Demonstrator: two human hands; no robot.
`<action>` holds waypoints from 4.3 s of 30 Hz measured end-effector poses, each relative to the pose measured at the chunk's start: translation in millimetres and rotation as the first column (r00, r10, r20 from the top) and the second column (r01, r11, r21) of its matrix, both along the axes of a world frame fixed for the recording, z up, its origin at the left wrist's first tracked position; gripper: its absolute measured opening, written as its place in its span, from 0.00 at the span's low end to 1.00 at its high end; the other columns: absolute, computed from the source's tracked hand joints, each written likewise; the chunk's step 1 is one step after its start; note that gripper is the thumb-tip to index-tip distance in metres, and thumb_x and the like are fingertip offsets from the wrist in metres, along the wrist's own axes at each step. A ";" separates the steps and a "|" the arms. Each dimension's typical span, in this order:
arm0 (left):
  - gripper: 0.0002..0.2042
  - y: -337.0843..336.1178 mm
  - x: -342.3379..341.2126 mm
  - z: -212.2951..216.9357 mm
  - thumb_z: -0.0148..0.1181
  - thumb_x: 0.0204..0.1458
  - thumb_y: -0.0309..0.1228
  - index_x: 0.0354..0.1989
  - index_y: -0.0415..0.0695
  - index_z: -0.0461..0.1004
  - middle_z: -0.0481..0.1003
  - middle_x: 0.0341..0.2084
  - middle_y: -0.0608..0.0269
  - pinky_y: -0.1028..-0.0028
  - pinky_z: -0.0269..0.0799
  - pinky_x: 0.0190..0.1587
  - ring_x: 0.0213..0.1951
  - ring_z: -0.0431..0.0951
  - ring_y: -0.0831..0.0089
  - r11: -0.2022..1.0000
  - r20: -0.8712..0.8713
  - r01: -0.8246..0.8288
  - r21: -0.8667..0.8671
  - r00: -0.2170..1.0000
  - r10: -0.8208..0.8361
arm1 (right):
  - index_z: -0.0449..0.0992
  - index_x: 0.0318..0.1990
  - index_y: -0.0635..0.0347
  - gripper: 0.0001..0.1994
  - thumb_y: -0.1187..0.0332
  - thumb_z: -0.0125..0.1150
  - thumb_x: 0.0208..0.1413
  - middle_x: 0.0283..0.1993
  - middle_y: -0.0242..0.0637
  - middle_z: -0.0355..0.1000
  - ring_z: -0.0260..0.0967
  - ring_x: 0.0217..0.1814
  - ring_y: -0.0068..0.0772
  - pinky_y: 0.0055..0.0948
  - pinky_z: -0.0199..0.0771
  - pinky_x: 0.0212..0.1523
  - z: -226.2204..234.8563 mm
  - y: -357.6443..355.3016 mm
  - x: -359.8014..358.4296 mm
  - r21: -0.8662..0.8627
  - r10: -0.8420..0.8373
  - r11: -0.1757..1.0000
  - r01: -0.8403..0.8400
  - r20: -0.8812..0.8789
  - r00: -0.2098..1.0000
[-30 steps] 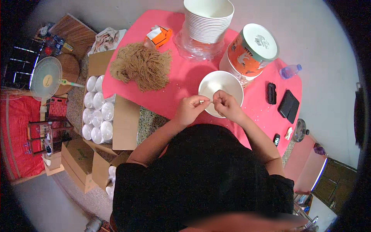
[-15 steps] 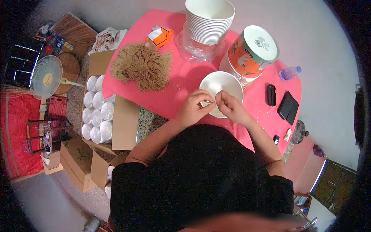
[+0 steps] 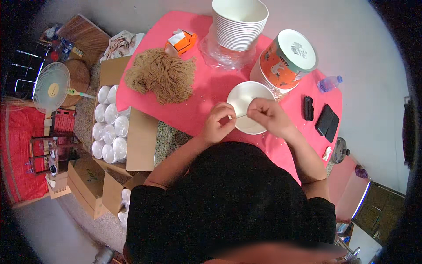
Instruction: Attaching plastic or wire handles to decorative paper buckets.
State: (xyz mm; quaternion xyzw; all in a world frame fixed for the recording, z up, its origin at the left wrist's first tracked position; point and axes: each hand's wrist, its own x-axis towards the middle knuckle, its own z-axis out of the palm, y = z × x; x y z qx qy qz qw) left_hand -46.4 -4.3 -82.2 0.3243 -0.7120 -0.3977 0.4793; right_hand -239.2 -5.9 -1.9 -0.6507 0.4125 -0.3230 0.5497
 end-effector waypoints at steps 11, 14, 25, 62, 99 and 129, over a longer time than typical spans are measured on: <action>0.02 -11.9 4.9 -11.5 0.58 0.37 0.26 0.21 0.46 0.71 0.67 0.27 0.64 0.65 0.59 0.40 0.34 0.66 0.65 0.917 0.470 0.019 -0.398 0.863 0.187 | 0.70 0.31 0.64 0.05 0.73 0.50 0.56 0.17 0.23 0.58 0.46 0.14 0.11 0.16 0.39 0.14 62.3 -18.6 11.1 0.344 -0.105 0.933 -0.102 0.533 0.840; 0.05 -18.2 12.6 -8.9 0.58 0.39 0.28 0.26 0.46 0.72 0.67 0.27 0.64 0.63 0.60 0.41 0.36 0.67 0.64 0.896 0.483 -0.045 -0.441 0.830 0.280 | 0.69 0.33 0.64 0.05 0.71 0.49 0.57 0.18 0.22 0.56 0.45 0.14 0.10 0.15 0.39 0.14 57.4 -18.3 11.9 0.328 -0.023 0.929 -0.171 0.513 0.858; 0.09 19.3 -23.5 21.7 0.42 0.60 0.31 0.39 0.38 0.66 0.67 0.28 0.67 0.79 0.64 0.40 0.34 0.68 0.78 0.619 -0.494 0.560 0.551 0.816 -0.300 | 0.64 0.33 0.58 0.07 0.66 0.44 0.60 0.17 0.22 0.47 0.41 0.15 0.15 0.18 0.41 0.15 23.7 -65.0 32.2 0.465 -0.366 0.883 0.063 0.600 0.712; 0.11 16.5 14.1 -2.4 0.48 0.57 0.34 0.38 0.39 0.69 0.72 0.28 0.63 0.86 0.52 0.18 0.19 0.61 0.85 0.225 -0.471 0.462 0.858 0.882 -0.017 | 0.72 0.31 0.67 0.06 0.72 0.54 0.50 0.29 0.44 0.70 0.68 0.24 0.33 0.26 0.67 0.26 -38.3 -62.5 -10.0 -0.758 -0.588 0.648 -0.071 -0.557 0.587; 0.08 16.2 0.6 -8.0 0.57 0.48 0.32 0.35 0.43 0.72 0.72 0.34 0.57 0.63 0.71 0.37 0.34 0.75 0.58 0.998 0.648 0.019 0.065 0.760 -0.056 | 0.66 0.31 0.61 0.04 0.72 0.53 0.50 0.24 0.46 0.68 0.68 0.27 0.49 0.40 0.67 0.27 -83.1 -14.3 2.1 -0.561 -0.202 0.817 -0.133 -0.494 0.846; 0.12 -7.0 30.1 34.5 0.52 0.38 0.29 0.35 0.42 0.72 0.70 0.36 0.63 0.71 0.70 0.32 0.29 0.71 0.68 0.751 0.528 0.241 -0.615 0.834 0.164 | 0.65 0.30 0.62 0.06 0.73 0.55 0.45 0.28 0.42 0.64 0.66 0.32 0.45 0.40 0.66 0.32 -7.2 -4.7 -10.4 -0.550 0.023 0.697 -0.460 -0.625 0.781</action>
